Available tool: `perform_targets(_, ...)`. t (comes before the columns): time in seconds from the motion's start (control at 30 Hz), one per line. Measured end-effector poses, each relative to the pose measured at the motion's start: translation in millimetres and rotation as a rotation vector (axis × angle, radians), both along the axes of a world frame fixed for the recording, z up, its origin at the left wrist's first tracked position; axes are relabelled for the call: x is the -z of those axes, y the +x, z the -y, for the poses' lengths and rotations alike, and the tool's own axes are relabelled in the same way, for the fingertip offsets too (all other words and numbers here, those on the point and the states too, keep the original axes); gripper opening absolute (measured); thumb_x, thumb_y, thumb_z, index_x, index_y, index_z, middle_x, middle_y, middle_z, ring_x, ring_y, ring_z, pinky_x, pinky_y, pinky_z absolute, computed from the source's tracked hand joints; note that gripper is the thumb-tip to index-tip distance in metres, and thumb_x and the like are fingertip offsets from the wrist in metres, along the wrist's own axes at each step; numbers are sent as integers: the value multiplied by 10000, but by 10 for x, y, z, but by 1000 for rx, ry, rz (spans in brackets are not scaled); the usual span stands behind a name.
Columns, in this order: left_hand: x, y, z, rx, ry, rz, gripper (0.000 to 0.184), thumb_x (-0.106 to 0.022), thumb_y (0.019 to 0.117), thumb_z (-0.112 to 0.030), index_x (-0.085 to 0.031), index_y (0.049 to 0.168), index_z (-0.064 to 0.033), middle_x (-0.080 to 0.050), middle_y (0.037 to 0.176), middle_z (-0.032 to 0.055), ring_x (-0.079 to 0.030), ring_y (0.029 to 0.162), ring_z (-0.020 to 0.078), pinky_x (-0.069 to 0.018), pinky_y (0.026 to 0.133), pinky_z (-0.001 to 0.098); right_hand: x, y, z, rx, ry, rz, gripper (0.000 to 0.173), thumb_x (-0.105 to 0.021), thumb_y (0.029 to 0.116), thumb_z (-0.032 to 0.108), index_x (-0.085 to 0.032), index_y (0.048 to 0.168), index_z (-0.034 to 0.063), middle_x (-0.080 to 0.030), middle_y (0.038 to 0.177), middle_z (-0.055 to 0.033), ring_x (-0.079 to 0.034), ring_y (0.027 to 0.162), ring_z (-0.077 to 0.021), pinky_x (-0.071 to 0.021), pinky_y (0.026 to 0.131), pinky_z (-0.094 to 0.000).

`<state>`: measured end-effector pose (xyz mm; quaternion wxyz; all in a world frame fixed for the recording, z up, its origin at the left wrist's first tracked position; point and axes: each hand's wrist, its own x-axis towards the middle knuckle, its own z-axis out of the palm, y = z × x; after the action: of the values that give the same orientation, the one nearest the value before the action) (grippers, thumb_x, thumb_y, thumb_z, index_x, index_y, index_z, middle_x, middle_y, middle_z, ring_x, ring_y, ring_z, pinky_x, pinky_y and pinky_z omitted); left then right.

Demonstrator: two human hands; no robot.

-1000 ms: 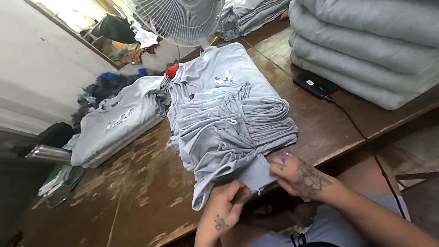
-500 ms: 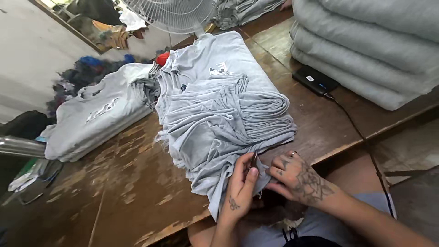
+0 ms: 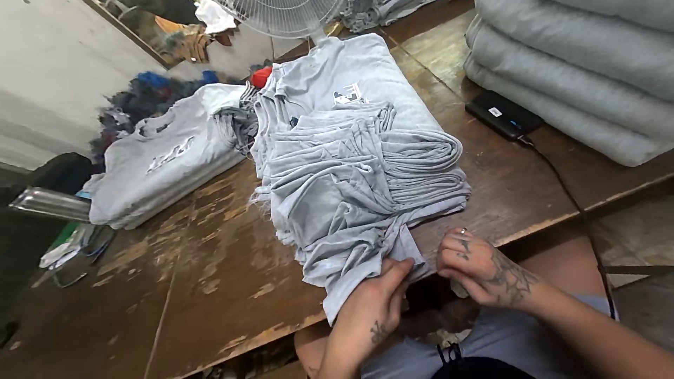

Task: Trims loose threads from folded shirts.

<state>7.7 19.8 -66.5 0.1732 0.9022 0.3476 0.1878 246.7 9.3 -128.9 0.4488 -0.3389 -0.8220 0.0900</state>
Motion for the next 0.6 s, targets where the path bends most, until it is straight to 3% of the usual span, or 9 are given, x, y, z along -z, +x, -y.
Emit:
perform_targets(0.13, -49, -11, 9, -6, 15, -64, 350, -636, 909, -84, -696, 1251, -42, -736, 1064, 125, -744, 818, 249, -616, 676, 431, 0, -19, 8, 21, -5, -3, 257, -482, 1013, 182, -655, 848, 87, -661, 796, -81, -655, 795, -239, -511, 807, -389)
perform_targets(0.27, -4, 40, 17, -31, 90, -73, 369, -637, 892, -76, -717, 1251, -66, -730, 1001, 115, -721, 695, 246, -596, 564, 422, 5, -9, 10, -3, -20, -30, 265, -483, 1026, 196, -658, 858, 91, -659, 799, -75, -650, 810, -225, -494, 855, -380)
perform_targets(0.6, 19, -27, 2, -55, 163, -38, 334, -593, 921, -104, -723, 1224, -55, -742, 937, 105, -719, 674, 250, -584, 548, 435, 19, -15, 50, -84, 4, -27, 304, -476, 1043, 229, -661, 837, 102, -660, 756, -56, -651, 777, -179, -422, 1008, -383)
